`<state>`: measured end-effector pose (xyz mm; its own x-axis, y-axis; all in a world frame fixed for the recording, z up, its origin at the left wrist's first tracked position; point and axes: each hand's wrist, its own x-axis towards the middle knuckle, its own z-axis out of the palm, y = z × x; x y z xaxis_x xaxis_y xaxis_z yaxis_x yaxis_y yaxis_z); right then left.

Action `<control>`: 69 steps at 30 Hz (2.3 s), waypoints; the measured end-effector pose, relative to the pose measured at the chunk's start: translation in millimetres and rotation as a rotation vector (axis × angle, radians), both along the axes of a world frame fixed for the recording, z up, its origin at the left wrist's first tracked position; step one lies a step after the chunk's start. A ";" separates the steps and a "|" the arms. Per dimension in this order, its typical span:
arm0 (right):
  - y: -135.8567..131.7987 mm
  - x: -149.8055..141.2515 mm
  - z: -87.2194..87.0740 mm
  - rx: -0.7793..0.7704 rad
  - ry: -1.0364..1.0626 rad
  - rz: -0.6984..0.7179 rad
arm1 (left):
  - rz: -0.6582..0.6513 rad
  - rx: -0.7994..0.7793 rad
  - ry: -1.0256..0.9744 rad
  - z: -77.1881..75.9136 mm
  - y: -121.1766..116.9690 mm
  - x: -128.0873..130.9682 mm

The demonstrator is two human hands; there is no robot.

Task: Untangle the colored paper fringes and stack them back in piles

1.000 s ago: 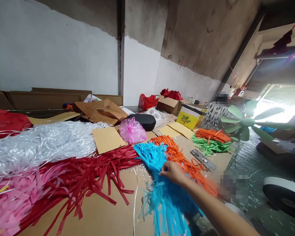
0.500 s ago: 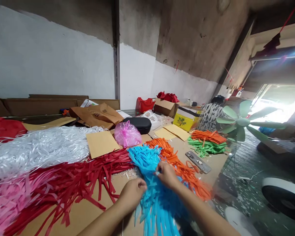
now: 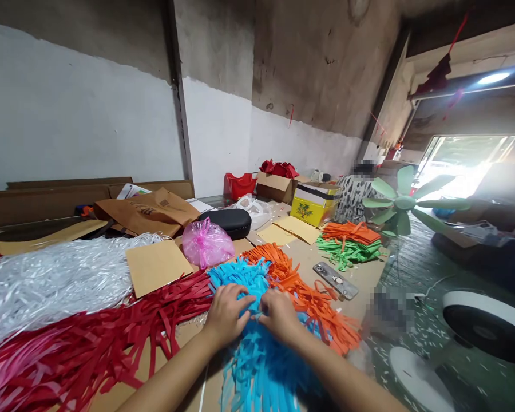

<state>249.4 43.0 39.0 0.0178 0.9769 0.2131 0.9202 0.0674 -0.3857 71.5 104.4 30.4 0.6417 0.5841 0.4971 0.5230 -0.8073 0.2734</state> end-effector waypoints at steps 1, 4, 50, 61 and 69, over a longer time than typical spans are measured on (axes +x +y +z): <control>-0.5 -0.4 -0.9 0.006 -0.005 0.005 | -0.028 0.009 0.020 3.0 2.6 0.9; -1.2 0.3 -1.6 0.021 -0.017 0.017 | -0.126 0.025 0.091 12.8 8.2 4.0; 14.8 7.5 11.3 0.013 0.033 -0.099 | -0.093 0.141 0.233 26.4 4.7 2.3; -6.4 1.2 20.7 0.049 -0.074 0.010 | -0.073 0.056 0.379 30.8 7.8 16.3; -44.4 -44.1 6.1 0.010 -0.312 0.077 | 0.064 -0.175 0.499 41.2 26.3 28.3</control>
